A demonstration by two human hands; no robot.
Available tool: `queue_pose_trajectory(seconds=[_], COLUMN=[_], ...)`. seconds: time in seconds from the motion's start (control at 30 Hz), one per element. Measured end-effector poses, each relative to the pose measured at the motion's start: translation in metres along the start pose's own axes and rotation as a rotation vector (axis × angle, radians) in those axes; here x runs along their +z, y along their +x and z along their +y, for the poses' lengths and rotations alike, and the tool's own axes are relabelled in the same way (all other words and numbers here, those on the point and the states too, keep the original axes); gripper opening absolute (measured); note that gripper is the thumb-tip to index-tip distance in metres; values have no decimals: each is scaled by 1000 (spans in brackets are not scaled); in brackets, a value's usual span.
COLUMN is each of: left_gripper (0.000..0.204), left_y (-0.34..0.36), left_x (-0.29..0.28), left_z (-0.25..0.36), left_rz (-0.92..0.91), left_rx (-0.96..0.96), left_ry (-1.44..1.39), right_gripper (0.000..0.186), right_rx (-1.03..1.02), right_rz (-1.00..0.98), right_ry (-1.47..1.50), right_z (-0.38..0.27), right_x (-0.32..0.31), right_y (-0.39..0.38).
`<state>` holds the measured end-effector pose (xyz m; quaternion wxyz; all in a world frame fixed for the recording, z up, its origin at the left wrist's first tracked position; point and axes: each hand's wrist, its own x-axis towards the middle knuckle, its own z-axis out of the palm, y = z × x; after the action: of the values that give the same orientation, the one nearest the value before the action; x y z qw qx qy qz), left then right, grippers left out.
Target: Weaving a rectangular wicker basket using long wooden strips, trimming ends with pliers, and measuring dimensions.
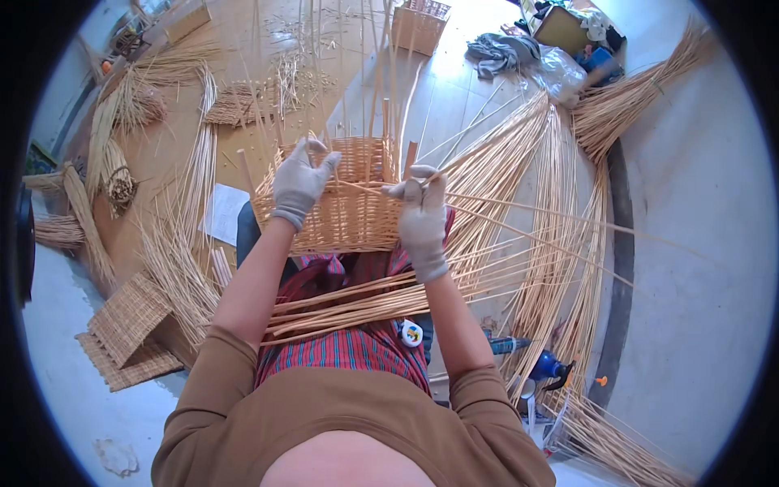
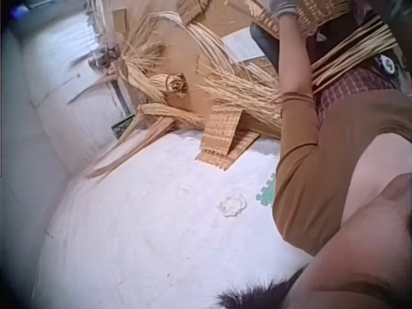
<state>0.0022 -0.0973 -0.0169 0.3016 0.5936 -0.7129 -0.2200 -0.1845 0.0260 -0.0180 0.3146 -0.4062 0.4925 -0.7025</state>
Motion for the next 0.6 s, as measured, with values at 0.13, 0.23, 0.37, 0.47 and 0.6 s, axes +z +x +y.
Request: queue_pose_trajectory(seconds=[0.13, 0.23, 0.37, 0.47, 0.6], left_gripper=[41, 37, 34, 34, 37], left_y=[-18, -31, -27, -37, -42], left_x=[-12, 3, 64, 54, 57], left_z=[20, 42, 35, 48, 36], left_rz=[198, 180, -276, -280, 221], left_rx=[151, 407, 84, -34, 354], left_ry=[-652, -462, -153, -227, -226], right_gripper=[9, 14, 12, 26, 28], right_rx=[35, 65, -258, -265, -37], right_rz=[279, 302, 137, -177, 40], right_ry=[3, 34, -616, -536, 110], right_z=[-9, -25, -37, -32, -41], right_x=[-57, -62, -35, 8, -8], right_y=[21, 17, 61, 122, 141])
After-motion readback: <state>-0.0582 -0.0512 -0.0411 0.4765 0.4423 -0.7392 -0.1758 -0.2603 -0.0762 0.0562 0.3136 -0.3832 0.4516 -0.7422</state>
